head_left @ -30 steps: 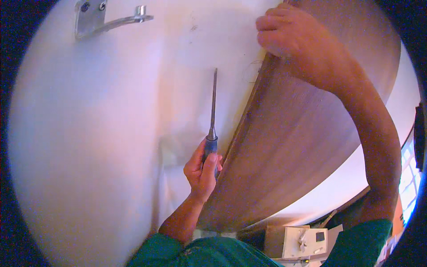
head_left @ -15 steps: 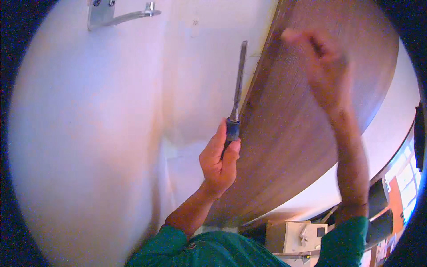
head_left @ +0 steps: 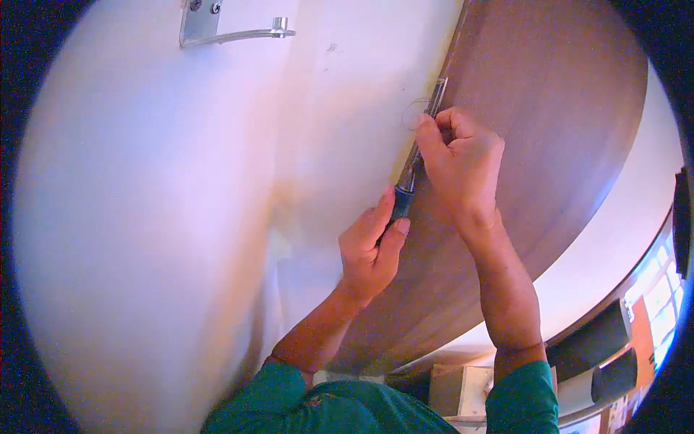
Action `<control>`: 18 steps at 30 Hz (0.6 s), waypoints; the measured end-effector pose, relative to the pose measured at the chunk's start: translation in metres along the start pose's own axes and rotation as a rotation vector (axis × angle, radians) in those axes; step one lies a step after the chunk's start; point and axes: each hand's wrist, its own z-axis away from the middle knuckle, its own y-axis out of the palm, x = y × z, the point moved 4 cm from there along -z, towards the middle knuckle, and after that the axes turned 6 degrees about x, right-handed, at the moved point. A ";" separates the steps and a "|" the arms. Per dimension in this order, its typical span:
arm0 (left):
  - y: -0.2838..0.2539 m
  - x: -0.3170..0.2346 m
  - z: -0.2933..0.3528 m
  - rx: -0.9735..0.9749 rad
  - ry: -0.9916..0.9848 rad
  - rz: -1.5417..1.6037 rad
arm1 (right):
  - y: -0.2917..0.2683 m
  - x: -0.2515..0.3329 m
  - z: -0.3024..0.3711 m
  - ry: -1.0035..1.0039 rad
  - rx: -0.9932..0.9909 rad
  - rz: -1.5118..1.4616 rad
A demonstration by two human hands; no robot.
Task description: The person uses a chisel to scrape the edge of a wooden panel leaning against a wall and wipes the surface with a cloth.
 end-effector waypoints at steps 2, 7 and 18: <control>0.005 0.016 0.005 0.053 -0.073 -0.011 | 0.009 -0.021 0.004 0.027 -0.009 0.032; 0.102 0.036 -0.014 0.017 -0.082 0.029 | -0.035 -0.093 -0.025 0.002 -0.010 0.048; 0.105 0.037 -0.019 0.003 0.065 -0.053 | -0.037 -0.105 -0.023 0.009 -0.016 0.008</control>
